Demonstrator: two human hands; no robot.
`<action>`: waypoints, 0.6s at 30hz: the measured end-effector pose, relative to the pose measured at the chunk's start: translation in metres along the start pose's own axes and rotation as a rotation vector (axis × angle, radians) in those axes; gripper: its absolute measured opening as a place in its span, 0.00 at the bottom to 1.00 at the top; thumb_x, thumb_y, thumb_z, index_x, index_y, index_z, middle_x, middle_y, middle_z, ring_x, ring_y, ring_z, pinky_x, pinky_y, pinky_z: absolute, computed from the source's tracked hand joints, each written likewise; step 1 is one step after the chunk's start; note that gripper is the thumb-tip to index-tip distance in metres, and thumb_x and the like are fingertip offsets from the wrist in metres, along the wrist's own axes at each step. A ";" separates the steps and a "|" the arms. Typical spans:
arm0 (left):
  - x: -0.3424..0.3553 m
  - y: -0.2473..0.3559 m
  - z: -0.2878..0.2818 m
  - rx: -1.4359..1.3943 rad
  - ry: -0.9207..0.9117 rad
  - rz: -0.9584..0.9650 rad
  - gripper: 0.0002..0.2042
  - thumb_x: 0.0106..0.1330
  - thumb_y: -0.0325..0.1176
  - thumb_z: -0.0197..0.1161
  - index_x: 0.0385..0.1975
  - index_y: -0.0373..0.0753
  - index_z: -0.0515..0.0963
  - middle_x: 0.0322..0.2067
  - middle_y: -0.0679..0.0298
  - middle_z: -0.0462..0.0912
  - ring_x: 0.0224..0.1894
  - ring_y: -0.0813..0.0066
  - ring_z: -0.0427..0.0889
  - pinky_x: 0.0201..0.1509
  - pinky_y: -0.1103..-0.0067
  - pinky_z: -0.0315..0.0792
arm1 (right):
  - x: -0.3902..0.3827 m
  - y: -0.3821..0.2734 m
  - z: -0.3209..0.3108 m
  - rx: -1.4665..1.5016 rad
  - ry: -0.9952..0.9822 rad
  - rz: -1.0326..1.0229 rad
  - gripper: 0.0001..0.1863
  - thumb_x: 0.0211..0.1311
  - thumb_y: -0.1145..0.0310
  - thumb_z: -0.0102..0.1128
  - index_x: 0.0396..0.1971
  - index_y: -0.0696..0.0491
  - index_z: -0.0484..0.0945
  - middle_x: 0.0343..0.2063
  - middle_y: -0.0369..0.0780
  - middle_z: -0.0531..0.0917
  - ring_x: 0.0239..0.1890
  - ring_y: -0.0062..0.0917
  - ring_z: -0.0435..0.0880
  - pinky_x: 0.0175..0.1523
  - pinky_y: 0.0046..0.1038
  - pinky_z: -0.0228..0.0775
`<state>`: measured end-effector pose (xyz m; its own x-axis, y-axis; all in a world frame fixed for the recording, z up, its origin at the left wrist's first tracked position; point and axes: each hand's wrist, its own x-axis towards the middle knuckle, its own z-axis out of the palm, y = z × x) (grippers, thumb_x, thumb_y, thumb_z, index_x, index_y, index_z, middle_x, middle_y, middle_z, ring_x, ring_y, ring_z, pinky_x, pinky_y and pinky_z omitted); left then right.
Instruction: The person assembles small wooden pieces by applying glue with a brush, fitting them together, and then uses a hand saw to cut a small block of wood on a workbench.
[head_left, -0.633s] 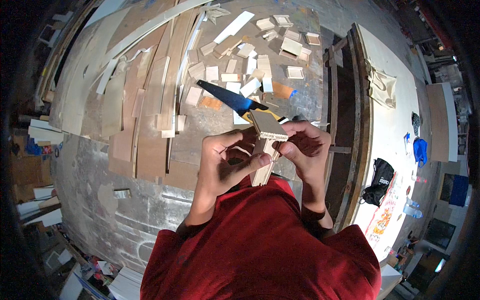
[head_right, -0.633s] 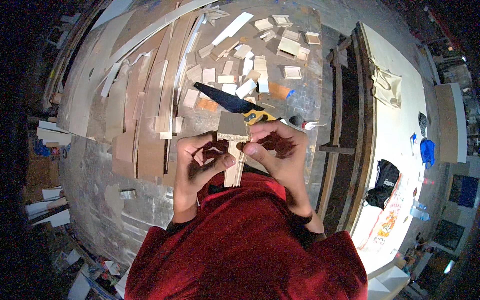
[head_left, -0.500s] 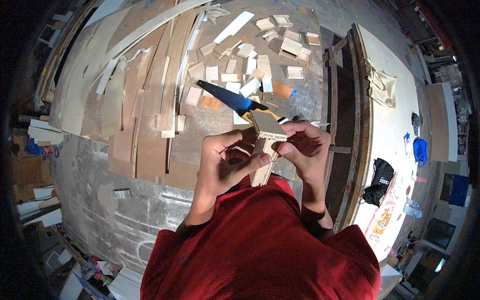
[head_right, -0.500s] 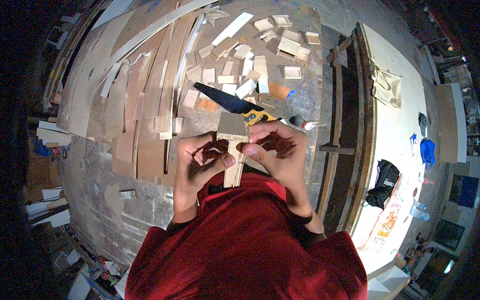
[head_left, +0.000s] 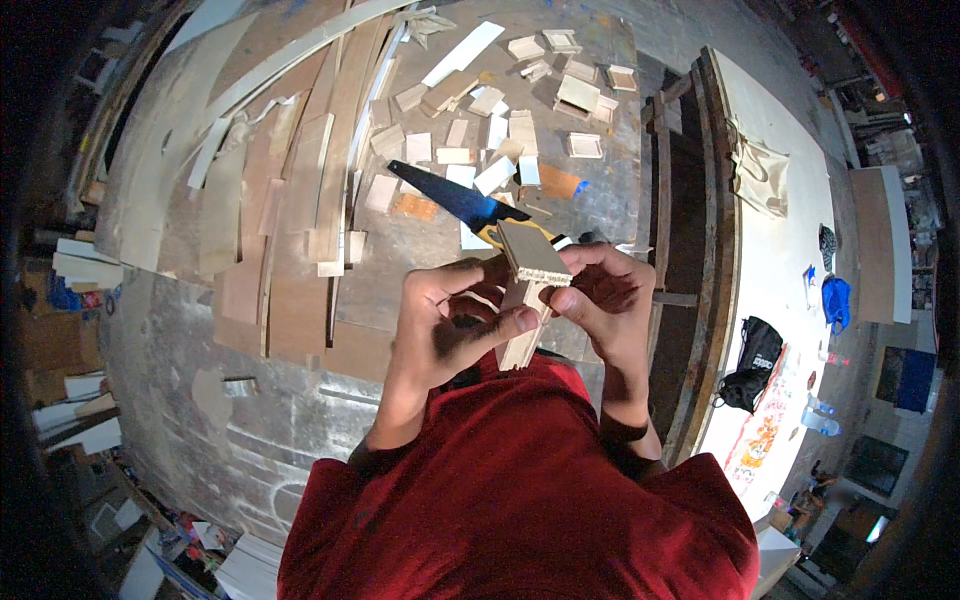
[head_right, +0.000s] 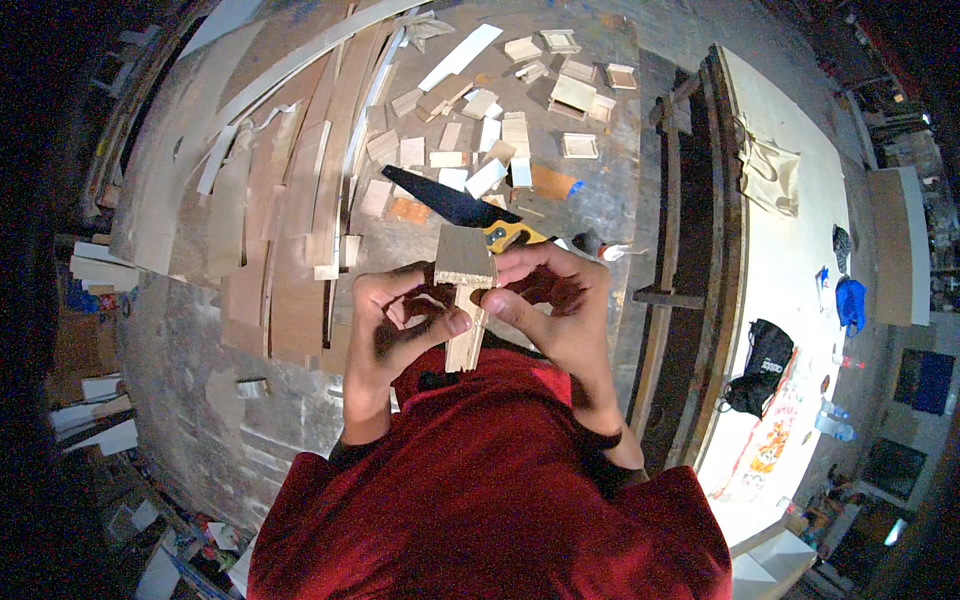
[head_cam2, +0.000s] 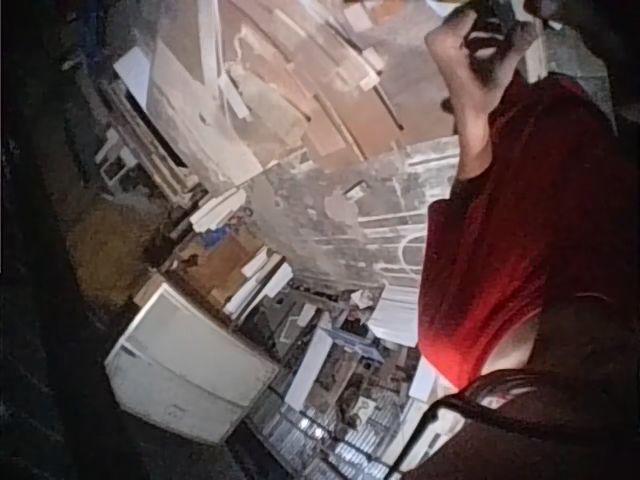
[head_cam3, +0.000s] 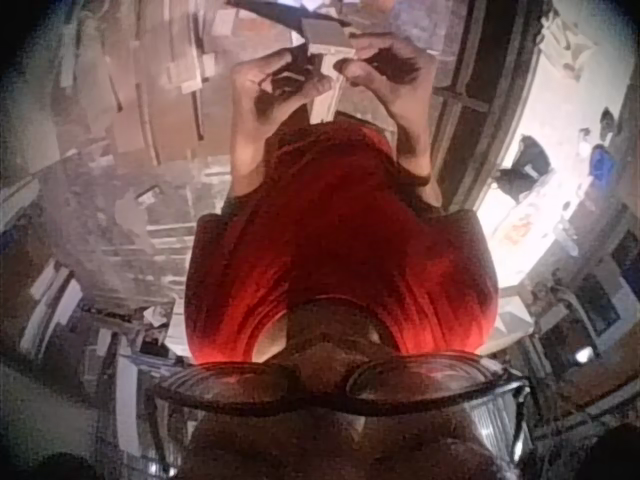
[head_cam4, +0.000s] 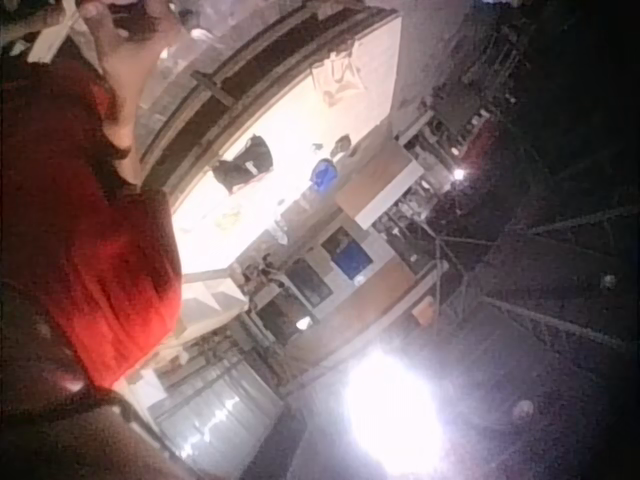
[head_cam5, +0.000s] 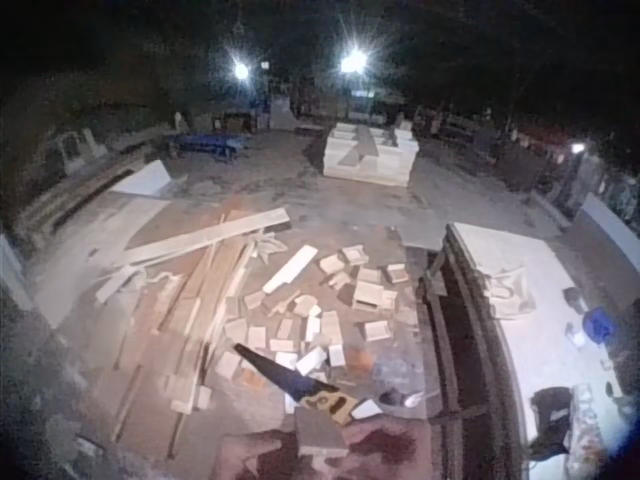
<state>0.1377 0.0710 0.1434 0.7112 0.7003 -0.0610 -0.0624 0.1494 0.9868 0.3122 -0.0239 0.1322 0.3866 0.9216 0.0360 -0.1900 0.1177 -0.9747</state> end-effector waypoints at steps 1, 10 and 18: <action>0.001 0.001 0.001 0.007 -0.006 -0.003 0.13 0.55 0.23 0.73 0.39 0.27 0.81 0.34 0.63 0.84 0.36 0.83 0.80 0.40 0.84 0.74 | 0.000 -0.001 -0.002 -0.001 0.005 0.028 0.16 0.54 0.76 0.73 0.41 0.64 0.80 0.34 0.42 0.86 0.34 0.20 0.85 0.41 0.22 0.79; 0.022 -0.003 0.019 0.090 -0.025 0.049 0.15 0.56 0.30 0.76 0.37 0.26 0.82 0.29 0.63 0.85 0.27 0.86 0.80 0.29 0.86 0.74 | 0.005 0.003 -0.035 0.116 -0.049 0.080 0.15 0.57 0.73 0.72 0.41 0.64 0.79 0.30 0.42 0.85 0.29 0.21 0.84 0.34 0.22 0.79; 0.040 0.002 0.041 0.163 -0.106 -0.001 0.15 0.57 0.32 0.76 0.38 0.27 0.83 0.27 0.65 0.84 0.28 0.89 0.78 0.29 0.87 0.72 | 0.008 0.015 -0.072 0.207 -0.073 0.132 0.15 0.58 0.72 0.70 0.42 0.64 0.78 0.28 0.43 0.85 0.24 0.23 0.85 0.28 0.22 0.78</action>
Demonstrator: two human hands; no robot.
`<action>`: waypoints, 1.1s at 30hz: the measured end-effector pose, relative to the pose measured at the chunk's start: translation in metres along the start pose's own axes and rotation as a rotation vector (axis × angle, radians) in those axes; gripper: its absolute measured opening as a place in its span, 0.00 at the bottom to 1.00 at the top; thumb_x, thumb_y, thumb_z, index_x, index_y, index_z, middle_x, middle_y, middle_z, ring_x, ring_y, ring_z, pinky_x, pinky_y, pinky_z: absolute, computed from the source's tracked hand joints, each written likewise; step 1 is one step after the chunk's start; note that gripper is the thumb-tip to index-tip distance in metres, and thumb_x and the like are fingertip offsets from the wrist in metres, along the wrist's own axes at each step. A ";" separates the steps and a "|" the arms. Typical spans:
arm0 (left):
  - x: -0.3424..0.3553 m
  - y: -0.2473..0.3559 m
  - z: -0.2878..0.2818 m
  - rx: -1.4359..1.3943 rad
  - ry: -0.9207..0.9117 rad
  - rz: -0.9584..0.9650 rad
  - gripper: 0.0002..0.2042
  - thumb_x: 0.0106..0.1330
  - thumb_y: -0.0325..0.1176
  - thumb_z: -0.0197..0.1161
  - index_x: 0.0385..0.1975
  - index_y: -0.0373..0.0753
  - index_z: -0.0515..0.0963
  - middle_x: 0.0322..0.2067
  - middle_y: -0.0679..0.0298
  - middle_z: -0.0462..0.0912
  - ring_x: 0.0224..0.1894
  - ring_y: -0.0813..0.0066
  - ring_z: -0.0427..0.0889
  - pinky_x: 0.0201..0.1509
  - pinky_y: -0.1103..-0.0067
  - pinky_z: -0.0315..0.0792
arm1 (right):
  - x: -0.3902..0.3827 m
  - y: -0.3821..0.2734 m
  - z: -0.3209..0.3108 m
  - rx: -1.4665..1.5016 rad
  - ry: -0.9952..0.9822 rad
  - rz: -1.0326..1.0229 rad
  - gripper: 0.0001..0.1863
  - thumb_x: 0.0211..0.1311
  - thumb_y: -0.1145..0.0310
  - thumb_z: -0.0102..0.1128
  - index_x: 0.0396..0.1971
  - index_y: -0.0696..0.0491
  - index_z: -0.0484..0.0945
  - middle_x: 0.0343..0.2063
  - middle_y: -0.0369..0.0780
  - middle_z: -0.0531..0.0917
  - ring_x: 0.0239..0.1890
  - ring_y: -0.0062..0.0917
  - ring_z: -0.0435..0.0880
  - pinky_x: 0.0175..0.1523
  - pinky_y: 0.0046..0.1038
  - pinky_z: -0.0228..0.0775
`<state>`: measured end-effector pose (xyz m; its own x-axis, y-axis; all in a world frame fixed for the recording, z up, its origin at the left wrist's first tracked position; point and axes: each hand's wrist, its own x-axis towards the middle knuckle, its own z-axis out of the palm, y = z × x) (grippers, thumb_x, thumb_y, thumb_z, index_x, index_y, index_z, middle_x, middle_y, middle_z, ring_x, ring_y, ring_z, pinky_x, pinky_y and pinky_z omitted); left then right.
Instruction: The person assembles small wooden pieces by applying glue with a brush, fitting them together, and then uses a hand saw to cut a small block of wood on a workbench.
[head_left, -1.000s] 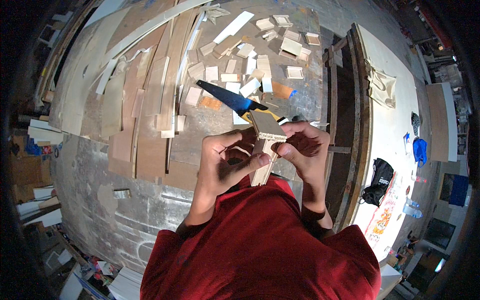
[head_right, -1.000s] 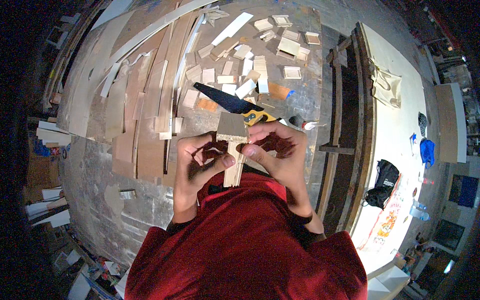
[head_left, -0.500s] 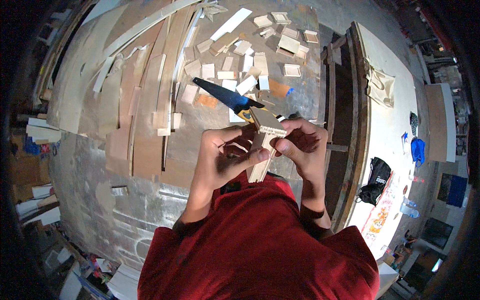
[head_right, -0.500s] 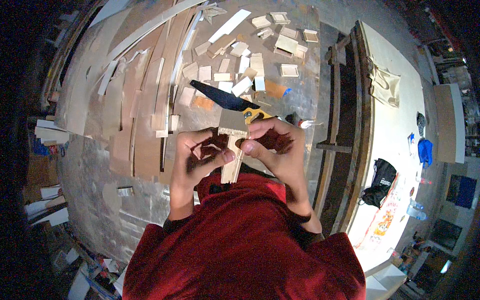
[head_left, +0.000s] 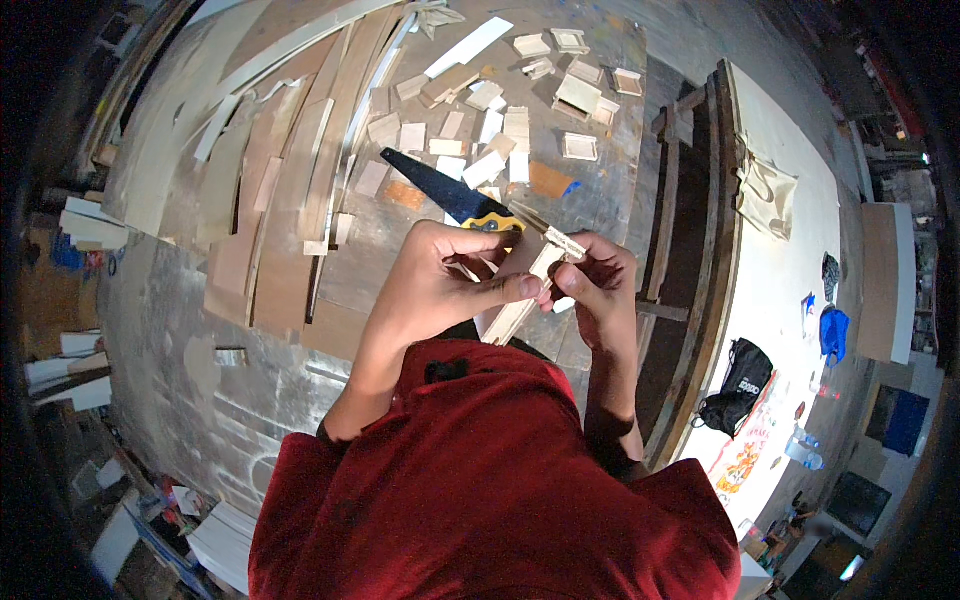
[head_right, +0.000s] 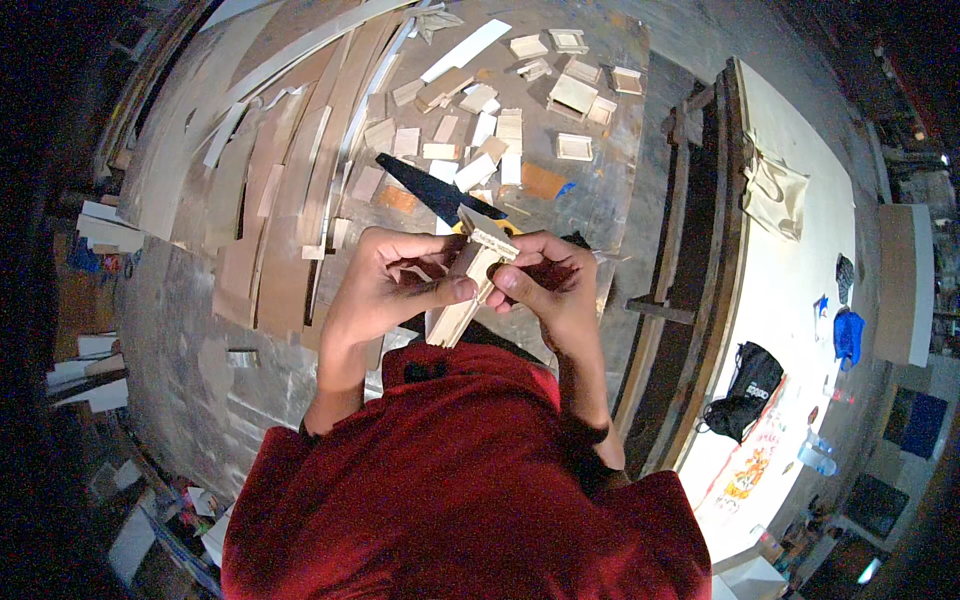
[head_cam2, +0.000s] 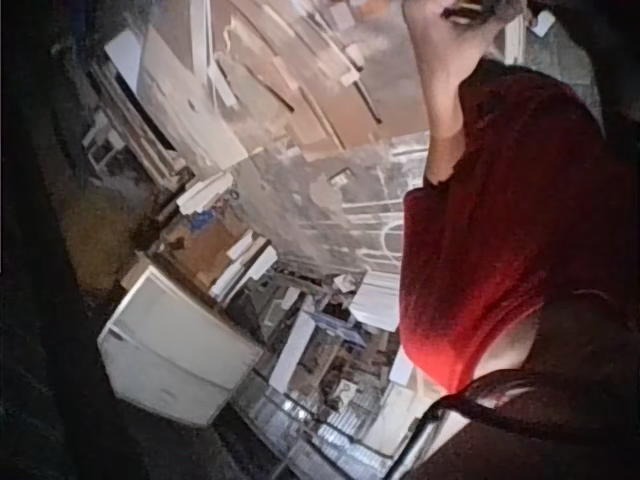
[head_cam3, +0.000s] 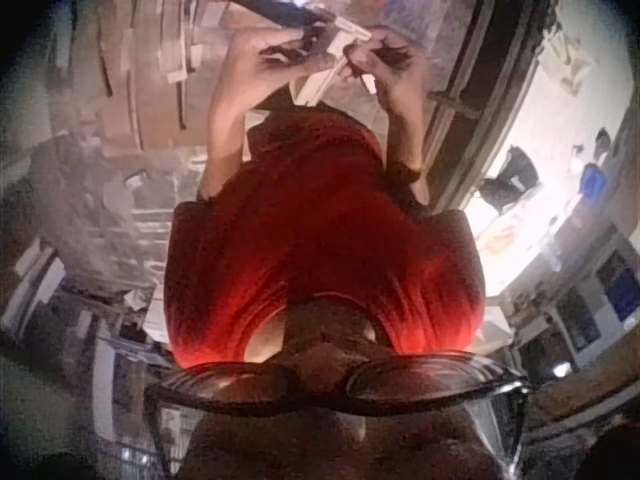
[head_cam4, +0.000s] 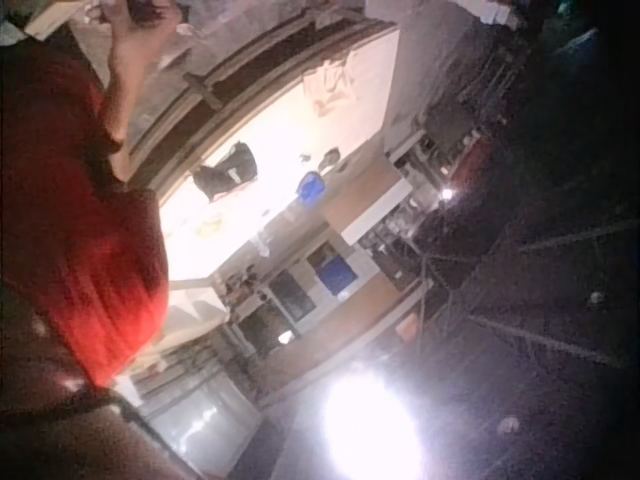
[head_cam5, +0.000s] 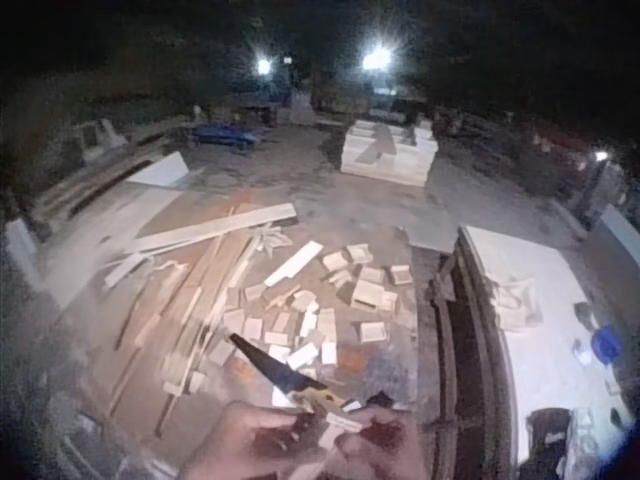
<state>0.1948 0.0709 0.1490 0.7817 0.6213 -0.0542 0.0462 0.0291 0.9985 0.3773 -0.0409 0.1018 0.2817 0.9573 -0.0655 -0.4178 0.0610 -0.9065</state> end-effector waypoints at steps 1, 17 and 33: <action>0.002 0.000 0.002 0.003 0.004 0.000 0.15 0.57 0.32 0.76 0.38 0.27 0.83 0.27 0.65 0.84 0.28 0.89 0.78 0.29 0.87 0.72 | 0.000 0.001 -0.004 0.002 -0.005 0.000 0.15 0.58 0.72 0.70 0.42 0.64 0.78 0.28 0.43 0.85 0.24 0.23 0.85 0.28 0.22 0.78; 0.011 0.003 0.021 0.019 0.049 0.038 0.20 0.55 0.23 0.74 0.49 0.29 0.81 0.31 0.66 0.85 0.30 0.90 0.76 0.27 0.91 0.69 | 0.005 -0.003 -0.021 0.115 -0.030 0.021 0.14 0.59 0.74 0.68 0.42 0.64 0.78 0.29 0.43 0.85 0.24 0.23 0.85 0.26 0.23 0.79; 0.009 -0.015 -0.007 0.002 0.022 0.056 0.15 0.56 0.30 0.76 0.39 0.28 0.81 0.28 0.65 0.84 0.29 0.86 0.79 0.32 0.85 0.75 | 0.011 -0.007 0.007 -0.065 0.057 -0.048 0.13 0.57 0.77 0.70 0.41 0.64 0.81 0.30 0.43 0.85 0.26 0.22 0.84 0.28 0.23 0.77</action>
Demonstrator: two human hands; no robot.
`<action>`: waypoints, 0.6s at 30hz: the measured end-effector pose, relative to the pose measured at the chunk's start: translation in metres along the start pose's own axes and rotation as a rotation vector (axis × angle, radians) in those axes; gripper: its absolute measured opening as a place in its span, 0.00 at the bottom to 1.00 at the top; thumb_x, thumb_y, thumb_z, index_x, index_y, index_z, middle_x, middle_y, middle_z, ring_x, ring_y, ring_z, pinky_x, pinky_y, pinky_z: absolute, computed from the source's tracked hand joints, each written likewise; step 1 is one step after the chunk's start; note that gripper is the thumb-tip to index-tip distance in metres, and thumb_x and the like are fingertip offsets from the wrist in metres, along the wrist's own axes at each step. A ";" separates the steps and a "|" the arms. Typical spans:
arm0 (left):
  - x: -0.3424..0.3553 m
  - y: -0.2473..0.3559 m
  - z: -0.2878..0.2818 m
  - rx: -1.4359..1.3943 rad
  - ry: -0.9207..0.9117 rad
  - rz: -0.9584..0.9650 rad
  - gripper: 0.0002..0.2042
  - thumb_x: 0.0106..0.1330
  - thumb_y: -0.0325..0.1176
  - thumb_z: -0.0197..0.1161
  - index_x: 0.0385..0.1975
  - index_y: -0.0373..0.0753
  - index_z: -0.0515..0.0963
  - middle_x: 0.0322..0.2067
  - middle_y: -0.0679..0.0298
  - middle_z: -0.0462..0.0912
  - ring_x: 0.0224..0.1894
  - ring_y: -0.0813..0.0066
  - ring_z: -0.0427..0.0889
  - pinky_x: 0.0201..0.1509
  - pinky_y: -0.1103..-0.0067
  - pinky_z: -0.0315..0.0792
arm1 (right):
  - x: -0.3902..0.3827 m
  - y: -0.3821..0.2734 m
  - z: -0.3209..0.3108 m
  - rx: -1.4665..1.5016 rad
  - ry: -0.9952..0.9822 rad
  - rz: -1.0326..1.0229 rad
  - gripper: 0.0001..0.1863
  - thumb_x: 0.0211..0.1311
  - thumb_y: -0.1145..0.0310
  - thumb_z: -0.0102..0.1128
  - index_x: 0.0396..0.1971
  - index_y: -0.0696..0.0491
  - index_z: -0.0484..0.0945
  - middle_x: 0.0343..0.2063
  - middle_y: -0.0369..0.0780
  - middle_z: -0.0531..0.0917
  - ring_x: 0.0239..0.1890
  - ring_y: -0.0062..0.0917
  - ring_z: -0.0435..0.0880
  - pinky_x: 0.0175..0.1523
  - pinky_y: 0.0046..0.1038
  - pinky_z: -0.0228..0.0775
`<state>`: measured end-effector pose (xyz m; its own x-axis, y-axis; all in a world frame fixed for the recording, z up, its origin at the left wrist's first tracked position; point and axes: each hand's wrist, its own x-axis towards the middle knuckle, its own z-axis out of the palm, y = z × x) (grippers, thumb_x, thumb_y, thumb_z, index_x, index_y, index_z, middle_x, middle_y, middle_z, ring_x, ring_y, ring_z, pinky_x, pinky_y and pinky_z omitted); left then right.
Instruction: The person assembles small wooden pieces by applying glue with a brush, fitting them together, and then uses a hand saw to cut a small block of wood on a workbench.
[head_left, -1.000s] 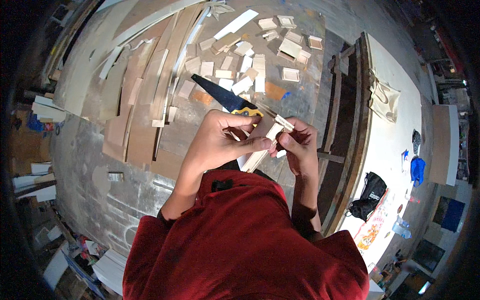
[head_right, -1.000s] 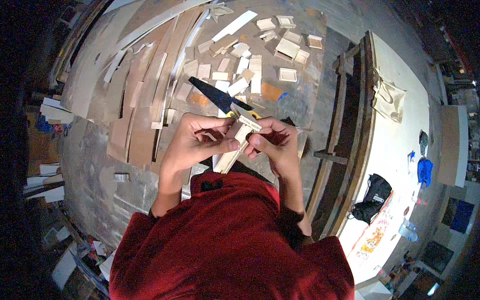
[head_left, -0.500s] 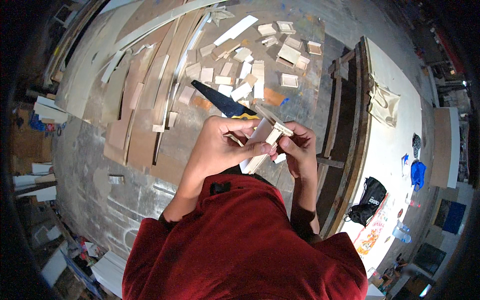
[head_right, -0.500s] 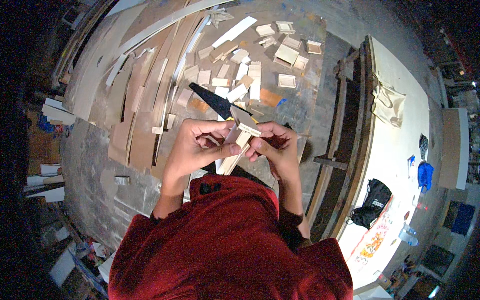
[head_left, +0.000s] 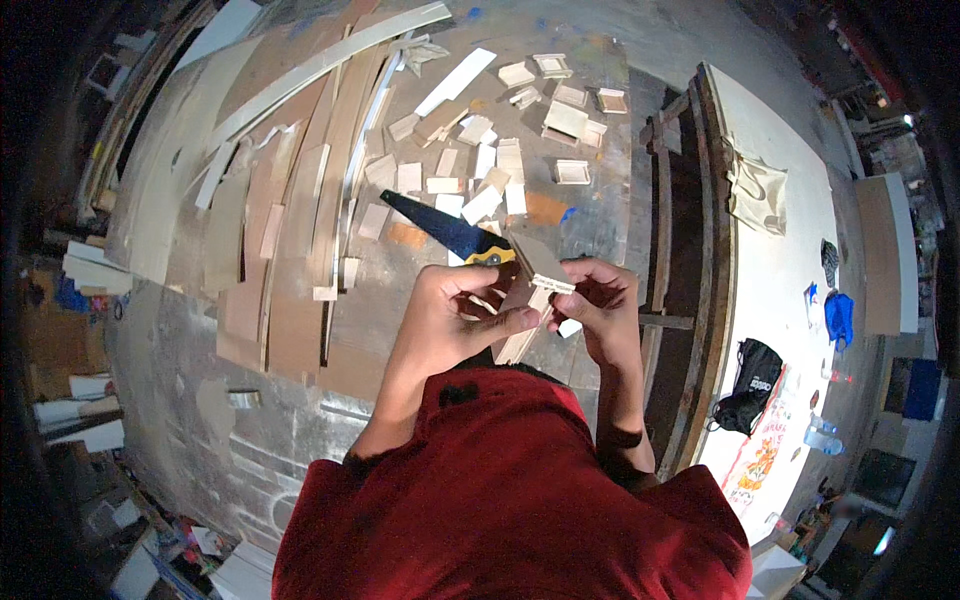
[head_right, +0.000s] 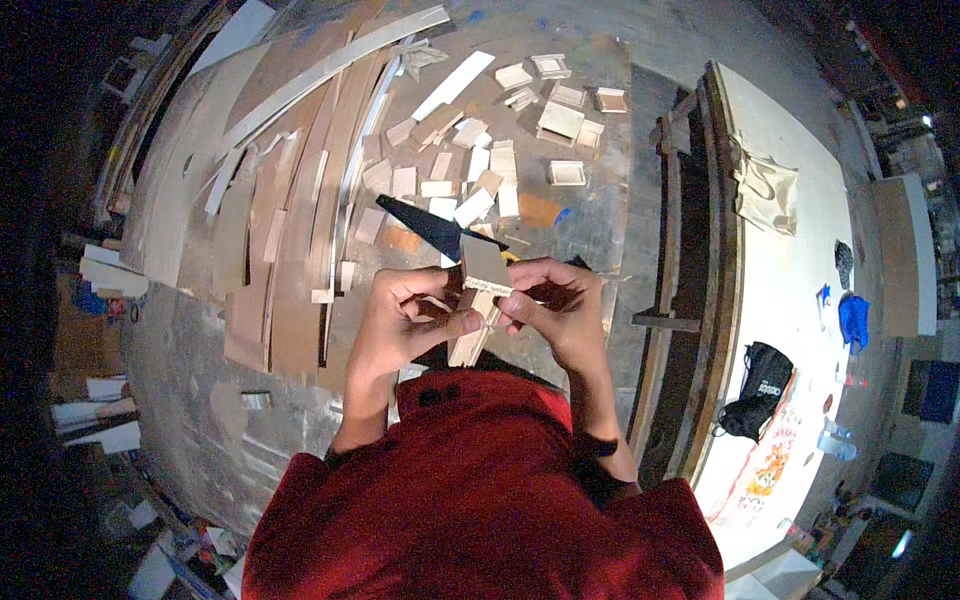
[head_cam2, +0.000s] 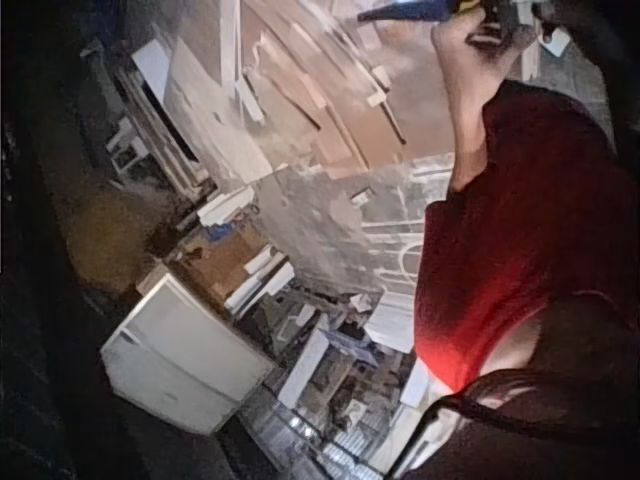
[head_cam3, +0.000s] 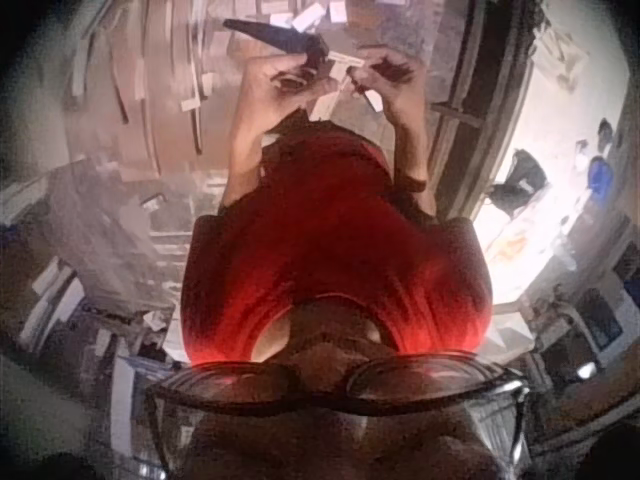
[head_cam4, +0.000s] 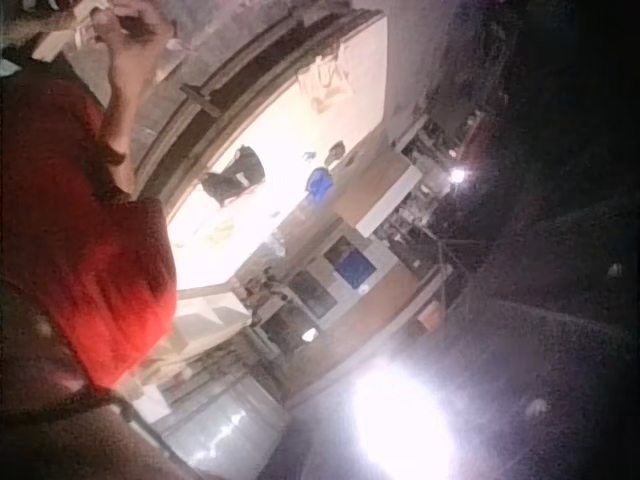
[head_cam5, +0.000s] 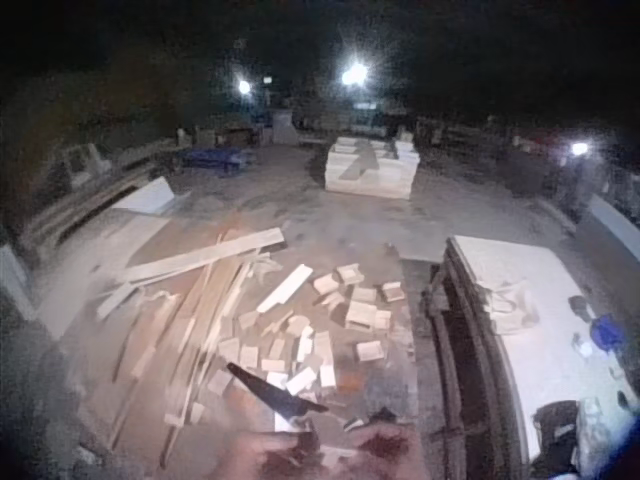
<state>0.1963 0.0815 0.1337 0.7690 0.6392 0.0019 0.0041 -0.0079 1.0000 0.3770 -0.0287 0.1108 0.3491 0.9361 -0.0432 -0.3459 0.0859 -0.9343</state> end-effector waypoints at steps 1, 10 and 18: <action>0.000 0.002 -0.001 -0.050 0.001 -0.011 0.15 0.56 0.29 0.76 0.38 0.27 0.81 0.30 0.63 0.85 0.29 0.85 0.80 0.31 0.84 0.77 | 0.001 0.000 0.002 -0.003 0.008 -0.004 0.13 0.57 0.77 0.70 0.41 0.64 0.81 0.30 0.43 0.85 0.26 0.22 0.84 0.28 0.23 0.77; 0.002 -0.009 -0.021 -0.089 -0.031 0.011 0.14 0.54 0.26 0.76 0.37 0.27 0.81 0.34 0.61 0.85 0.34 0.81 0.83 0.33 0.83 0.79 | 0.007 -0.006 0.021 -0.034 0.016 0.028 0.13 0.54 0.78 0.72 0.39 0.63 0.81 0.29 0.41 0.85 0.27 0.21 0.84 0.30 0.21 0.77; 0.000 -0.016 -0.030 -0.276 -0.041 0.216 0.16 0.52 0.25 0.77 0.38 0.28 0.81 0.40 0.58 0.84 0.43 0.76 0.82 0.46 0.77 0.78 | -0.002 -0.023 0.051 -0.392 0.124 -0.125 0.20 0.45 0.73 0.80 0.38 0.60 0.83 0.30 0.38 0.86 0.29 0.17 0.84 0.33 0.19 0.76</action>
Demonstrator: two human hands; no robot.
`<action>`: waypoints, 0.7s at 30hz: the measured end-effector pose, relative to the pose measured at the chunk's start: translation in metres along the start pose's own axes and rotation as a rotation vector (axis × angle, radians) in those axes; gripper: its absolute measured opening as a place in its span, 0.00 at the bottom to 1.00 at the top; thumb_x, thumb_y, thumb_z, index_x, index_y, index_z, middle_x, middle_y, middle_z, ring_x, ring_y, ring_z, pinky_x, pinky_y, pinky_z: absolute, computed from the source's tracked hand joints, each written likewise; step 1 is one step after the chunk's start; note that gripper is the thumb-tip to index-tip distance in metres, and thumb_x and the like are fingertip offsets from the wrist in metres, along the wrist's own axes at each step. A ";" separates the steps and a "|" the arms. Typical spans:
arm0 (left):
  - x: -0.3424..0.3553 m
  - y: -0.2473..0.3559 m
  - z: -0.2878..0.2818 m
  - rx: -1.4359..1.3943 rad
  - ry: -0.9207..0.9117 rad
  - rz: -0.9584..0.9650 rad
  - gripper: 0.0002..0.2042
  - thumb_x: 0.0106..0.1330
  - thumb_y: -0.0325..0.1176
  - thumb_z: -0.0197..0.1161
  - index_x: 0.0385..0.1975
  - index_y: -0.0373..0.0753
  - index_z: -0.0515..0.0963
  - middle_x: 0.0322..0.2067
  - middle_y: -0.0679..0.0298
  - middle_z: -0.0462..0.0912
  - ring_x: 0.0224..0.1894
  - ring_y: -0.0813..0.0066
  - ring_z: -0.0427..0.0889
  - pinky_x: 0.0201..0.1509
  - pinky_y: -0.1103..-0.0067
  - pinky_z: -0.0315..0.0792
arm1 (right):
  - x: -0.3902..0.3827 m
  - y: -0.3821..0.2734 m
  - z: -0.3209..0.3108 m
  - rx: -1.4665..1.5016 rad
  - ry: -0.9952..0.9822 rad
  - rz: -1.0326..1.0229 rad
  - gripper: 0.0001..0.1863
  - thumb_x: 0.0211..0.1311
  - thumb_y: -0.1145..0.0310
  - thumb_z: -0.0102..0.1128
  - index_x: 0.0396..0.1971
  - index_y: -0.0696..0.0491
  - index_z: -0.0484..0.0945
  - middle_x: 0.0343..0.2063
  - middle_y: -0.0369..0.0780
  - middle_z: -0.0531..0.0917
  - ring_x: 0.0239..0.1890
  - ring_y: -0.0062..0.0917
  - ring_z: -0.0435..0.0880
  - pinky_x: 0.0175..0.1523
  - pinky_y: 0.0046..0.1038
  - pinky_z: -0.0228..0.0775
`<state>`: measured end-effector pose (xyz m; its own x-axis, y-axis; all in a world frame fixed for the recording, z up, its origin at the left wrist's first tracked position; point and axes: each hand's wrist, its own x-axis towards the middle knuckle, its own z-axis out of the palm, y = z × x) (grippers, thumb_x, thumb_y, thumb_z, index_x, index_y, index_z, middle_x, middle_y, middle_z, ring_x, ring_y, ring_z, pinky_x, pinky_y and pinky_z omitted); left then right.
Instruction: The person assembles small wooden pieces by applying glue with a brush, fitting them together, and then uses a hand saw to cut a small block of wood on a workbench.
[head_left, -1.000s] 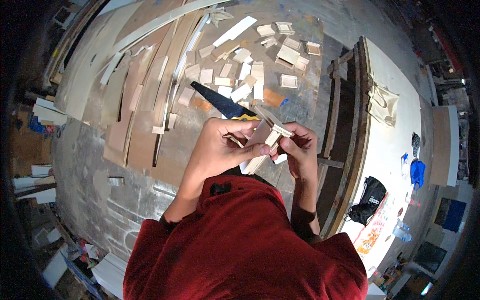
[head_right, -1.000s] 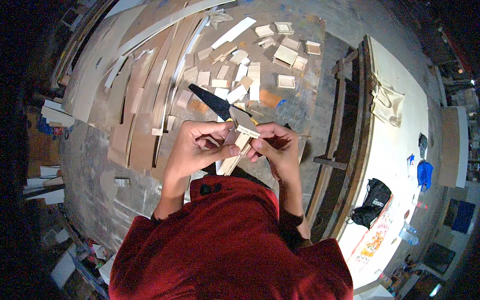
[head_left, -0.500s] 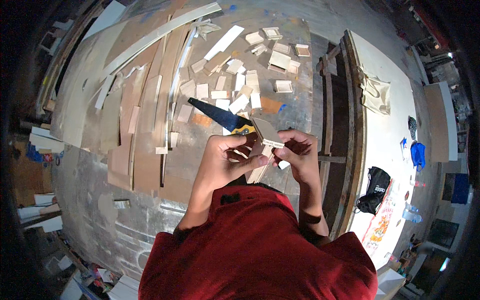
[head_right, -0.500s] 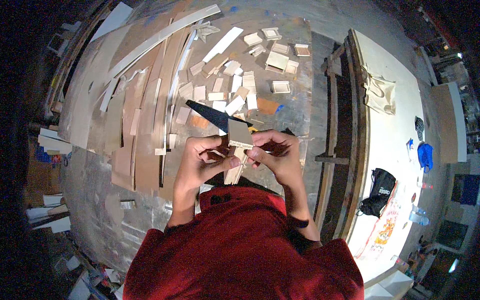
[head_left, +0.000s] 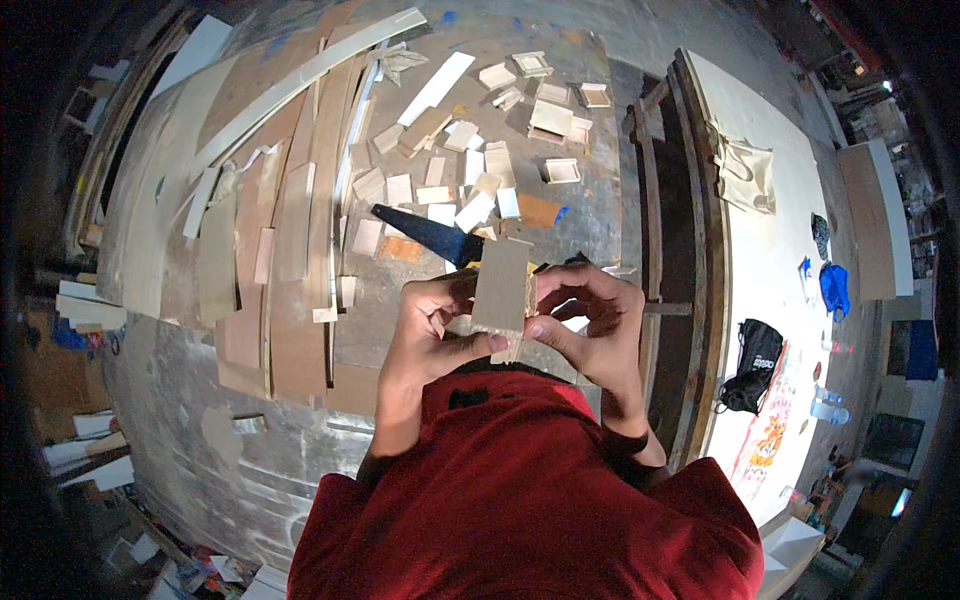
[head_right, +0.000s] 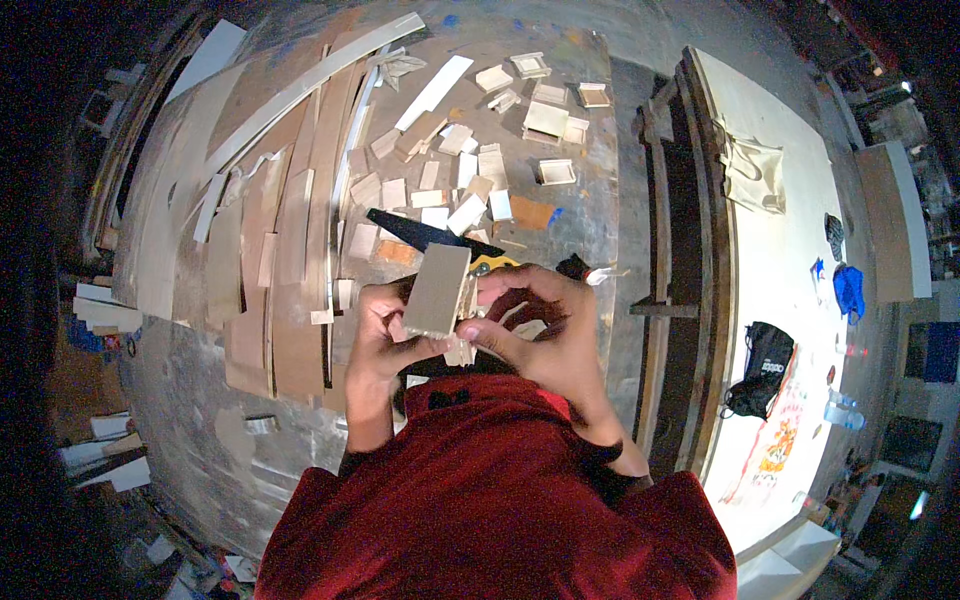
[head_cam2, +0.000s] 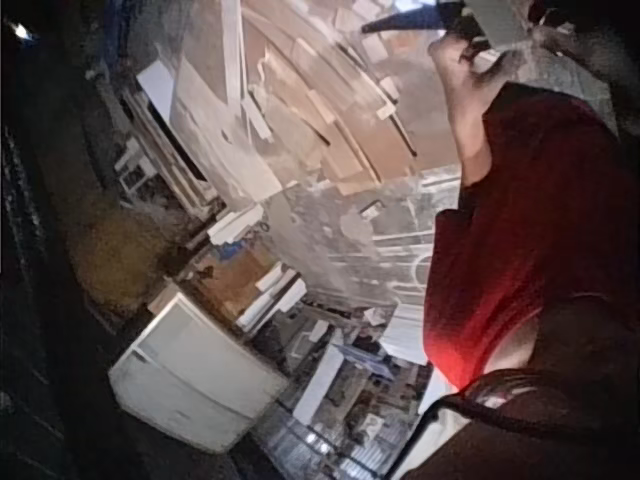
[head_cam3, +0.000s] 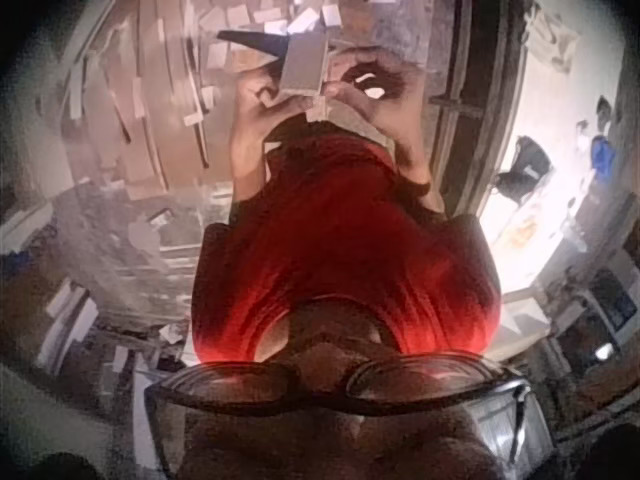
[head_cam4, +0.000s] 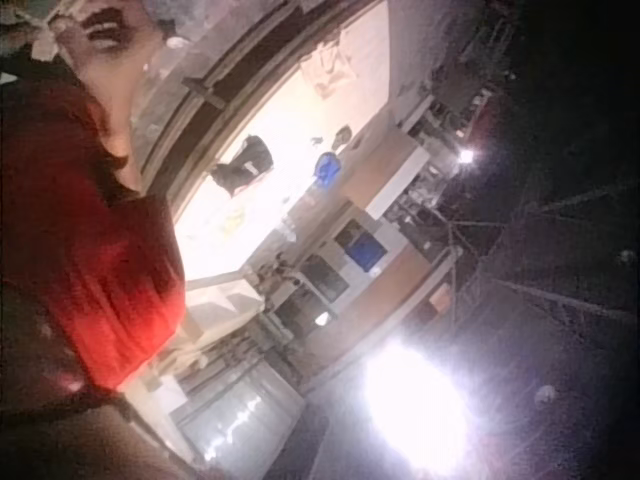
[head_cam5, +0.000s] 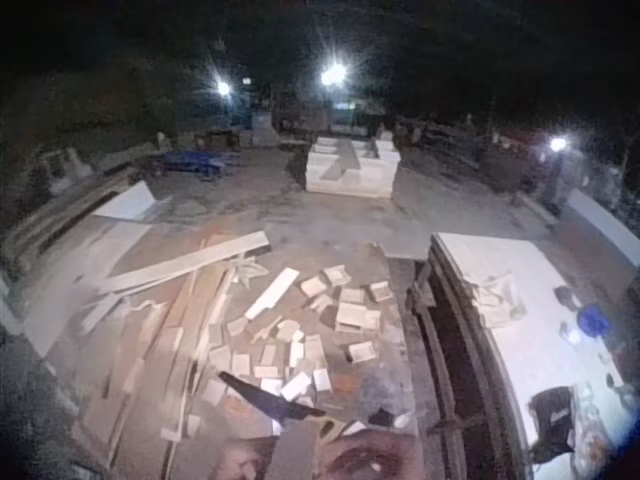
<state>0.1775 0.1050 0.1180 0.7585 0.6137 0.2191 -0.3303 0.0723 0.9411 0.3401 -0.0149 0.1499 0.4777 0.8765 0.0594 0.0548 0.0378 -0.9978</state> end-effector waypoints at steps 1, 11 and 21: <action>0.001 -0.002 -0.003 -0.031 -0.048 0.003 0.17 0.51 0.26 0.78 0.39 0.28 0.81 0.40 0.58 0.84 0.44 0.76 0.82 0.49 0.76 0.77 | 0.000 -0.002 0.000 0.002 0.005 0.002 0.20 0.45 0.73 0.80 0.38 0.60 0.83 0.30 0.38 0.86 0.29 0.17 0.84 0.33 0.19 0.76; 0.000 0.002 0.006 -0.094 -0.015 -0.020 0.24 0.46 0.29 0.80 0.43 0.27 0.81 0.43 0.55 0.84 0.43 0.73 0.83 0.50 0.77 0.75 | -0.002 -0.012 -0.004 -0.016 0.017 -0.213 0.20 0.40 0.72 0.82 0.36 0.59 0.85 0.29 0.40 0.85 0.28 0.20 0.84 0.33 0.20 0.75; 0.001 0.009 0.016 0.009 -0.026 0.004 0.18 0.41 0.25 0.77 0.35 0.28 0.84 0.40 0.54 0.85 0.44 0.71 0.83 0.49 0.76 0.74 | -0.006 -0.011 -0.014 0.001 -0.001 -0.212 0.21 0.38 0.71 0.82 0.37 0.59 0.86 0.27 0.39 0.84 0.27 0.20 0.83 0.33 0.19 0.75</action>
<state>0.1845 0.0932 0.1306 0.7716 0.5933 0.2295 -0.3284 0.0627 0.9424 0.3483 -0.0274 0.1612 0.4546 0.8495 0.2678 0.1534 0.2215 -0.9630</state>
